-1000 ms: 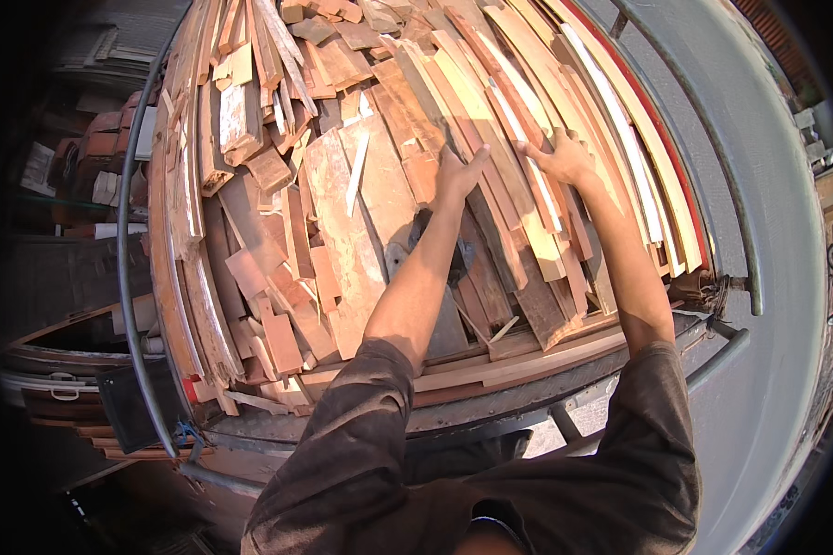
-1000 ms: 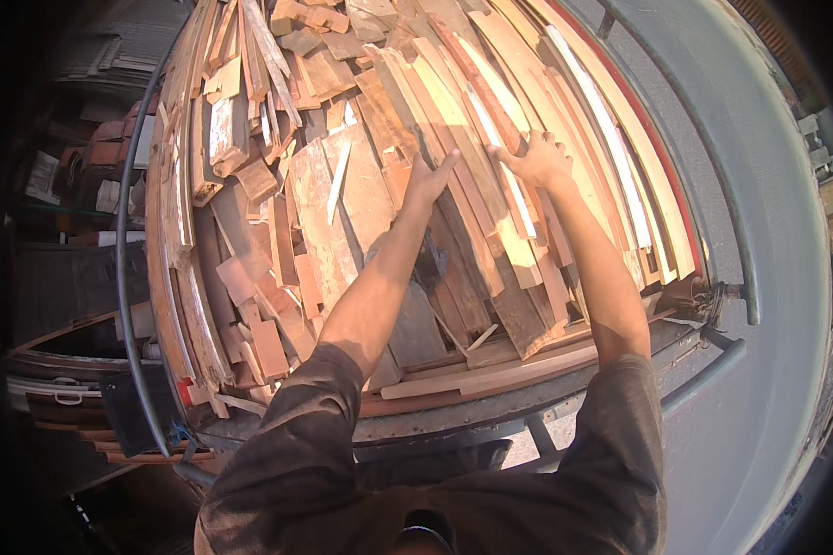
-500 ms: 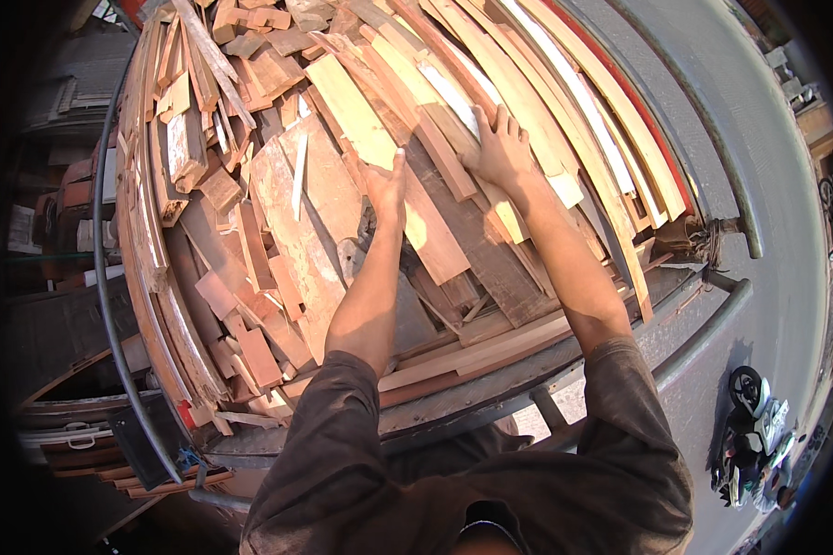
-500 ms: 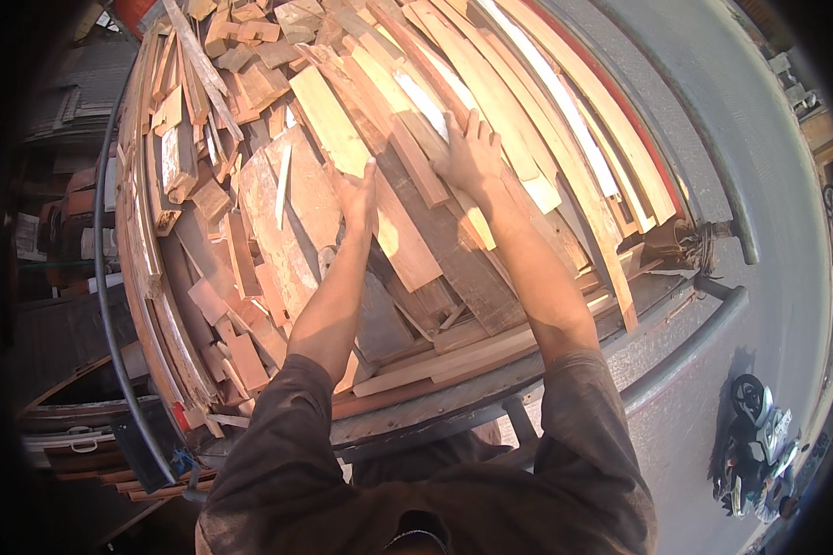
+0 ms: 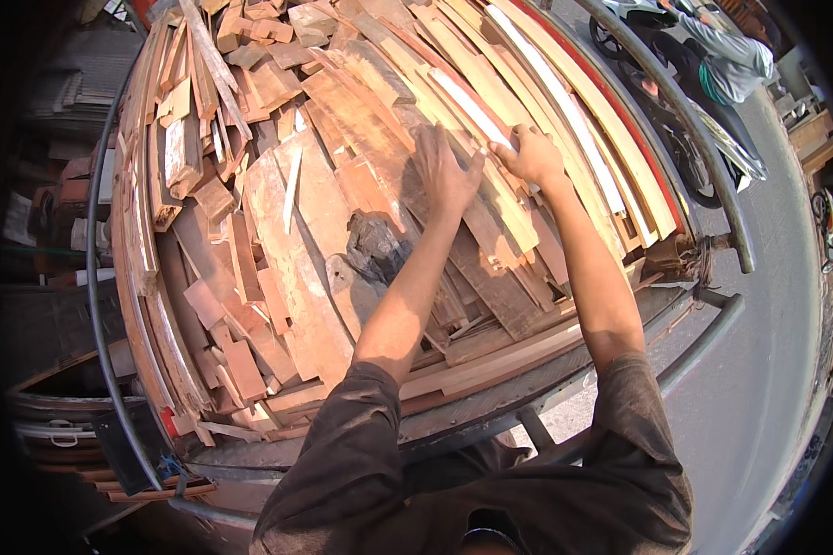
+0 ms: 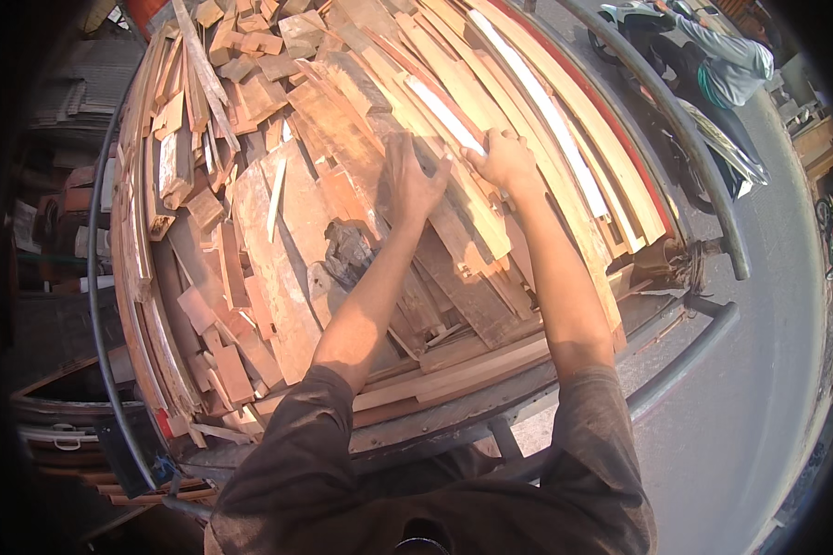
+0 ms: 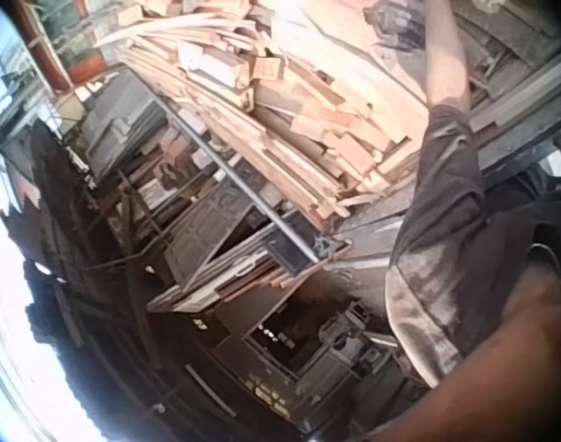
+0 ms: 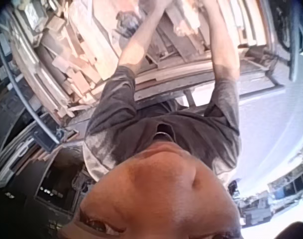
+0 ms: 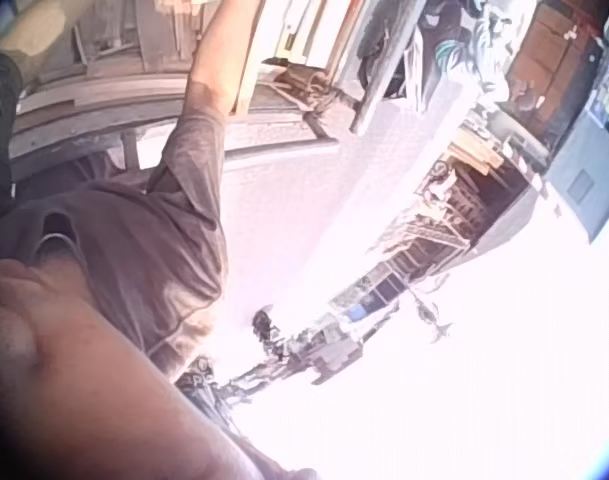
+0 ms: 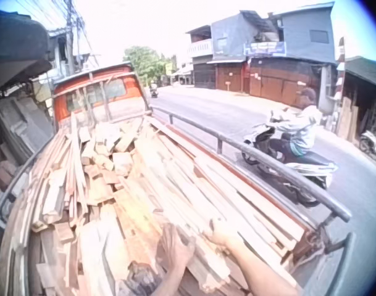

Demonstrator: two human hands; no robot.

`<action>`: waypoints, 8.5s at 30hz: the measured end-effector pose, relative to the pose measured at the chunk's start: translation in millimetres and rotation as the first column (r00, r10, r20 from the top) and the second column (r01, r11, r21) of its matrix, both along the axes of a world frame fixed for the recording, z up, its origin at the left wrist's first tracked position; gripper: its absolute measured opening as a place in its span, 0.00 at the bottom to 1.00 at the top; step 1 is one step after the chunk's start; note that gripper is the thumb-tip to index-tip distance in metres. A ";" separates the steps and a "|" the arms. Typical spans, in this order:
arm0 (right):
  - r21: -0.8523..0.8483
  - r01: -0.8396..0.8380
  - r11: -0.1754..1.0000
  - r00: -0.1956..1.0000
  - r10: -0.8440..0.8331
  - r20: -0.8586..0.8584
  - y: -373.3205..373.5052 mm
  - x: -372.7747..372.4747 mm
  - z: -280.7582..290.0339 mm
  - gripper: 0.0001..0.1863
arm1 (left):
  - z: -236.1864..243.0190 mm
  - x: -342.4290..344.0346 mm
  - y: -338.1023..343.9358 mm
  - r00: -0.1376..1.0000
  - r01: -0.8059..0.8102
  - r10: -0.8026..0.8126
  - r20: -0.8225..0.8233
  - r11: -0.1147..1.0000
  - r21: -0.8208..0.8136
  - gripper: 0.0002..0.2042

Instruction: The person sits on the floor sorting through a pile of scrap wood, picking up various planks and pieces. They stand up and carry the wood to a truck parked on the street, placing the pieces into the truck bed. The person repeats this process, returning to the pile to gather more wood and loading it onto the truck.

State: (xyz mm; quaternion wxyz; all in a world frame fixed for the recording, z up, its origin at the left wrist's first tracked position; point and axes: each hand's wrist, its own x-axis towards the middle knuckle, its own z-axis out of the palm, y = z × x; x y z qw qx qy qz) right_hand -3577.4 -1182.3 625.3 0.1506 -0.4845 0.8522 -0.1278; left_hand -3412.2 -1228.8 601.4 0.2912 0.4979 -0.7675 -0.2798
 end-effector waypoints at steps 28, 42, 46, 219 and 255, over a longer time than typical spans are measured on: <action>-0.001 0.074 0.997 0.995 -0.074 0.064 1.7 29.7 10.5 0.38 | -43.0 121.8 40.2 0.896 0.093 0.076 -0.437 0.931 0.352 0.45; -0.171 0.048 0.984 0.996 -0.033 0.088 -21.9 0.4 92.6 0.36 | 55.9 245.5 76.9 0.779 0.163 0.207 -0.592 0.845 0.510 0.30; -0.197 0.135 0.971 0.987 -0.115 0.108 -145.9 -25.0 169.0 0.53 | 81.7 218.9 83.3 0.777 0.272 0.101 -0.621 0.836 0.477 0.28; 0.037 -0.778 -0.628 -0.405 0.545 0.734 672.1 1774.4 -28.3 0.30 | -70.1 1222.3 1192.1 -1.000 0.003 0.012 0.016 -0.736 0.677 0.19; 0.071 -0.985 0.156 0.167 0.786 0.595 724.1 2645.3 -30.4 0.22 | 0.1 2427.7 1307.0 -0.718 -0.333 0.688 0.108 -0.475 0.814 0.24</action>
